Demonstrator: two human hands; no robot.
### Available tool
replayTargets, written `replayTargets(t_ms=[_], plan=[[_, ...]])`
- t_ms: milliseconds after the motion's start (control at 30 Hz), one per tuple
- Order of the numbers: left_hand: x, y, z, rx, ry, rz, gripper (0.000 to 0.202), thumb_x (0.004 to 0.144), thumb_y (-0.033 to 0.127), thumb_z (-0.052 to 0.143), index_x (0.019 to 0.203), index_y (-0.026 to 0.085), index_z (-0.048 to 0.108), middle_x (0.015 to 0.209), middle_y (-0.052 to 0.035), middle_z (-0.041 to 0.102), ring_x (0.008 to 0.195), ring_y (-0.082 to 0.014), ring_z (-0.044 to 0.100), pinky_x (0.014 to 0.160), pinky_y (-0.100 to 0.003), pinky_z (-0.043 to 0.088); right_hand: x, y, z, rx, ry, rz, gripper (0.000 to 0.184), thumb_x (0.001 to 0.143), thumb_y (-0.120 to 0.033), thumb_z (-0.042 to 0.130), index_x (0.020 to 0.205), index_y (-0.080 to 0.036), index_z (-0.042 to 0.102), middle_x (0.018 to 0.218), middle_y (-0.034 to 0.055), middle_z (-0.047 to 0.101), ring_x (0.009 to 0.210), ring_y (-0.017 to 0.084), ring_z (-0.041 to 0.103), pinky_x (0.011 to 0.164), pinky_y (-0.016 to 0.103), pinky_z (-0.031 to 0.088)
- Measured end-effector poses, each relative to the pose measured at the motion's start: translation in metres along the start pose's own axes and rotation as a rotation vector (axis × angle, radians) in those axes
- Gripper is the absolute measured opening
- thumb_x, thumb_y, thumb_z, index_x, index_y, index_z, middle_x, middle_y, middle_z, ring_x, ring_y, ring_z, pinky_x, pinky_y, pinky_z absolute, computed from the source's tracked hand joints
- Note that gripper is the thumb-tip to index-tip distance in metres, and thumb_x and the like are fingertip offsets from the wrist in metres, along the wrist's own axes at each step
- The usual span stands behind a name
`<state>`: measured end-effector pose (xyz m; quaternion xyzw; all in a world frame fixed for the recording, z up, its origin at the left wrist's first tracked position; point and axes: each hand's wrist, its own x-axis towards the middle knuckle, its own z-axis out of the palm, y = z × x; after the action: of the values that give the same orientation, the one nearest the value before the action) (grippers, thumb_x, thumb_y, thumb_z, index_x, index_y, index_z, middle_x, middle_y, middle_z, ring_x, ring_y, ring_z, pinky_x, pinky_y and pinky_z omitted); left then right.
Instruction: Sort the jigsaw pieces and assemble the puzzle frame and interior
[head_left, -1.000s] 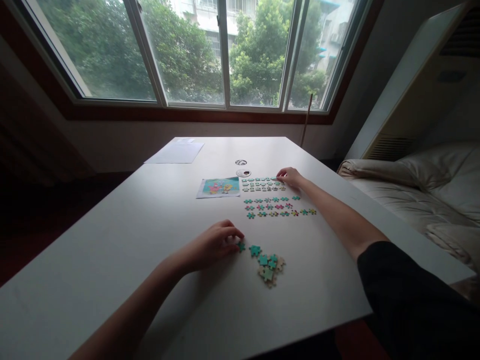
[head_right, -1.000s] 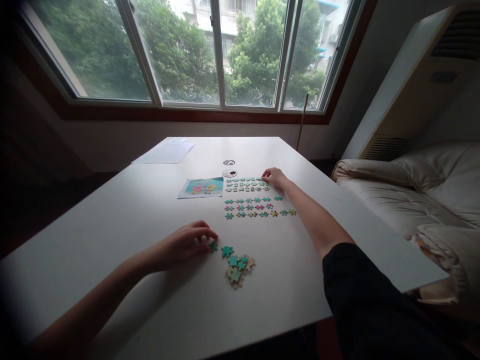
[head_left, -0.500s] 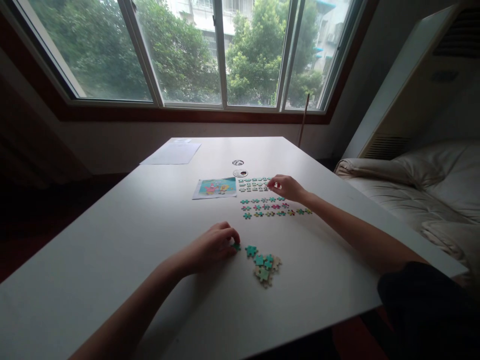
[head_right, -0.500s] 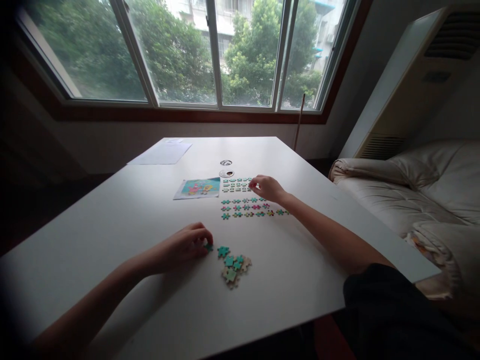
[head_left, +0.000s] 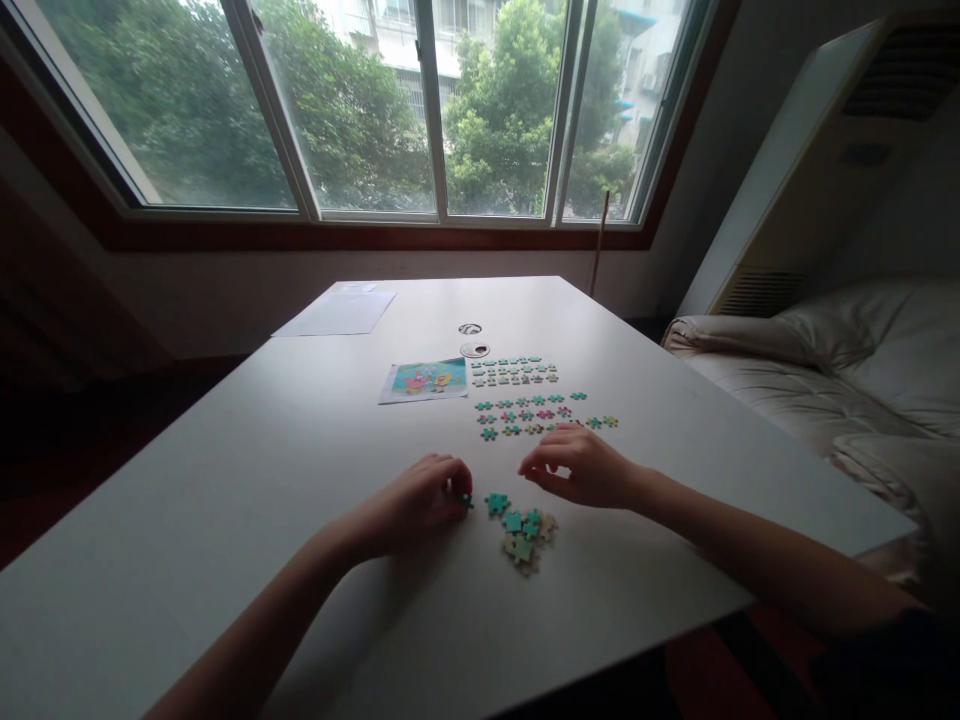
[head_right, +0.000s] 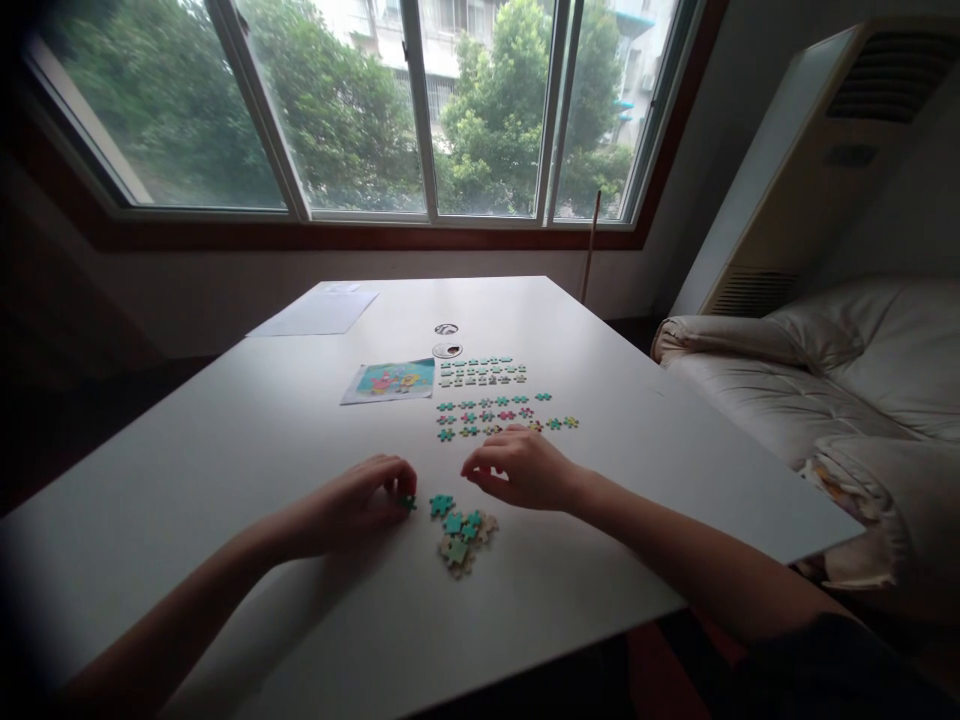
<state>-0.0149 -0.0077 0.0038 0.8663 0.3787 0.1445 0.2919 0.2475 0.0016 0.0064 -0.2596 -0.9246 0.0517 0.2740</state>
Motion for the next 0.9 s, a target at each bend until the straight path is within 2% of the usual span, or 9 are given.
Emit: replayTargets(t_ms=[200,300,367,500,900], plan=[[0.01,-0.002,0.011,-0.241,0.18,-0.051,0.004,0.075,0.021,0.053,0.077,0.018,0.055,0.071,0.0006,0.056,0.065,-0.0131,0.049,0.059,-0.024,0.039,0.0,-0.006,0.009,0.018,0.017,0.016,0.013,0.085,-0.023,0.052,0.086,-0.02,0.065,0.072,0.0001,0.065,0.066,0.01,0.058,0.068,0.025,0.042],[0.016,-0.001,0.016,-0.339,0.247,-0.074,0.012,0.078,0.029,0.053,0.082,0.017,0.051,0.074,-0.0009,0.058,0.066,-0.013,0.052,0.058,-0.024,0.039,0.002,-0.01,0.013,0.03,0.087,0.045,0.012,0.085,-0.024,0.054,0.087,-0.02,0.064,0.076,0.0008,0.066,0.066,0.01,0.058,0.066,0.024,0.043],[0.019,0.0,0.019,-0.496,0.275,-0.094,0.018,0.077,0.031,0.057,0.083,0.017,0.049,0.072,-0.0007,0.058,0.066,-0.0127,0.053,0.059,-0.025,0.04,0.003,-0.012,0.015,0.046,0.131,0.065,0.012,0.084,-0.027,0.055,0.088,-0.019,0.064,0.077,0.001,0.066,0.064,0.009,0.057,0.063,0.023,0.043],[0.021,0.004,0.023,-0.763,0.285,-0.116,0.026,0.071,0.029,0.067,0.082,0.016,0.048,0.069,0.0011,0.058,0.064,-0.0114,0.053,0.061,-0.025,0.04,0.005,-0.014,0.019,0.04,0.17,0.08,0.015,0.083,-0.032,0.057,0.089,-0.02,0.064,0.076,0.0009,0.065,0.066,0.009,0.057,0.063,0.022,0.042],[0.021,0.012,0.025,-0.853,0.259,-0.144,0.032,0.068,0.032,0.072,0.082,0.016,0.047,0.071,0.0001,0.061,0.067,-0.0133,0.057,0.063,-0.027,0.043,0.007,-0.015,0.022,0.027,0.202,0.056,0.012,0.085,-0.026,0.055,0.08,-0.019,0.063,0.077,0.0011,0.067,0.065,0.009,0.058,0.065,0.023,0.043]])
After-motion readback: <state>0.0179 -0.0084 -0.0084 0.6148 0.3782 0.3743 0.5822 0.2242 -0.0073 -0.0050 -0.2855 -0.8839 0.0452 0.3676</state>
